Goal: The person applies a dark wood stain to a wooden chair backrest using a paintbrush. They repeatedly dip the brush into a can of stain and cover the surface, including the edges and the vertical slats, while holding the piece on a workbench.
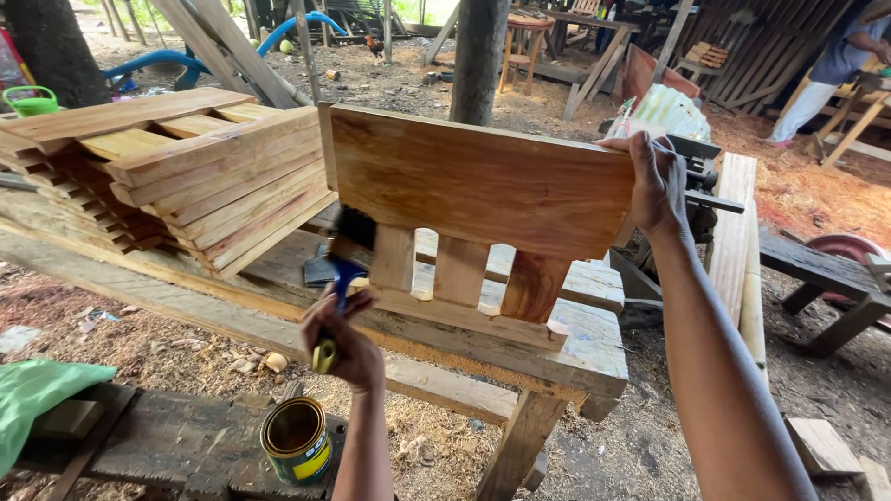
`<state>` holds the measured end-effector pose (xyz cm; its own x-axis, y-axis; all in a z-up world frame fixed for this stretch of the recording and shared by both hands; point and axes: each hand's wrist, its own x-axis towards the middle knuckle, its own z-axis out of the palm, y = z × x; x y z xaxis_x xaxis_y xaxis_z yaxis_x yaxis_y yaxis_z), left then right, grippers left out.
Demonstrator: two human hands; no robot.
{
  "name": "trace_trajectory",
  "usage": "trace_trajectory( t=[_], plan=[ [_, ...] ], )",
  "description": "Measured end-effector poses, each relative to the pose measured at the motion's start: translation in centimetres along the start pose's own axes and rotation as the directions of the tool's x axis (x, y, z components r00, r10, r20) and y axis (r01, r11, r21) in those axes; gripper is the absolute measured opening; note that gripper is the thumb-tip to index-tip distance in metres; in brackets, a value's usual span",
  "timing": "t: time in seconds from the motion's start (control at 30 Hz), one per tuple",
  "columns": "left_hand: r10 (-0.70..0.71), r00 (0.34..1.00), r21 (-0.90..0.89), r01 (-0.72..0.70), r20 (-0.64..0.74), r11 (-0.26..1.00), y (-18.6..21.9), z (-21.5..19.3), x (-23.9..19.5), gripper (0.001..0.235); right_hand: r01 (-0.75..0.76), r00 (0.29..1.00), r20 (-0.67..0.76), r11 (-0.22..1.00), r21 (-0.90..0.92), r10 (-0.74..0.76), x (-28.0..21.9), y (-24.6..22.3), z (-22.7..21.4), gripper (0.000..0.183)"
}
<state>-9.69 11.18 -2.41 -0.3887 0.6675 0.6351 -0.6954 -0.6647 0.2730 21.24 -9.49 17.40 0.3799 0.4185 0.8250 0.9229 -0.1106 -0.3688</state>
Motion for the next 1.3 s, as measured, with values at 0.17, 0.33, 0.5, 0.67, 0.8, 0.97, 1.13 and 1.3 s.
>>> trace_trajectory(
  t=[0.17, 0.33, 0.5, 0.67, 0.8, 0.97, 1.13, 1.3],
  plan=[
    [0.0, 0.999, 0.114, -0.004, 0.037, 0.993, -1.2, 3.3, -5.4, 0.023, 0.0, 1.0, 0.006, 1.0, 0.008, 0.0, -0.3, -1.4, 0.0, 0.091],
    [-0.011, 0.941, 0.191, -0.057, 0.338, 0.98, 1.9, 7.1, -12.8, 0.022, 0.019, 1.0, -0.001, 1.0, -0.011, -0.019, 0.0, -0.7, -0.1, 0.093],
    [-0.018, 0.841, 0.028, 0.003, 0.541, 1.0, 3.8, 9.0, -14.2, 0.022, 0.018, 0.999, 0.032, 1.0, -0.005, -0.018, 0.1, -0.5, 0.0, 0.096],
    [-0.237, 0.913, -0.011, 0.255, 0.333, 0.967, -0.7, 5.9, -8.2, 0.022, 0.028, 0.999, 0.022, 0.999, -0.029, -0.028, 0.0, -0.4, -0.2, 0.097],
    [0.064, 0.968, 0.217, -0.119, 0.243, 0.969, -0.8, 2.4, -3.2, 0.021, 0.002, 1.0, 0.021, 1.0, -0.011, -0.002, -0.1, -1.2, -0.1, 0.095],
    [0.208, 0.938, 0.274, -0.285, 0.277, 0.919, 0.7, 3.6, -3.3, 0.015, 0.018, 1.0, 0.012, 1.0, 0.021, -0.018, -0.1, -1.1, 0.1, 0.09],
    [0.093, 0.886, -0.003, -0.103, 0.454, 0.995, -0.1, 6.9, -4.0, 0.012, 0.031, 0.999, 0.028, 0.999, 0.037, -0.032, -0.5, -1.5, -0.4, 0.087],
    [-0.051, 0.914, 0.017, 0.048, 0.403, 0.999, -4.2, 3.1, 4.7, 0.011, 0.066, 0.997, 0.03, 0.997, 0.052, -0.067, -0.8, -2.0, -0.8, 0.086]
  ],
)
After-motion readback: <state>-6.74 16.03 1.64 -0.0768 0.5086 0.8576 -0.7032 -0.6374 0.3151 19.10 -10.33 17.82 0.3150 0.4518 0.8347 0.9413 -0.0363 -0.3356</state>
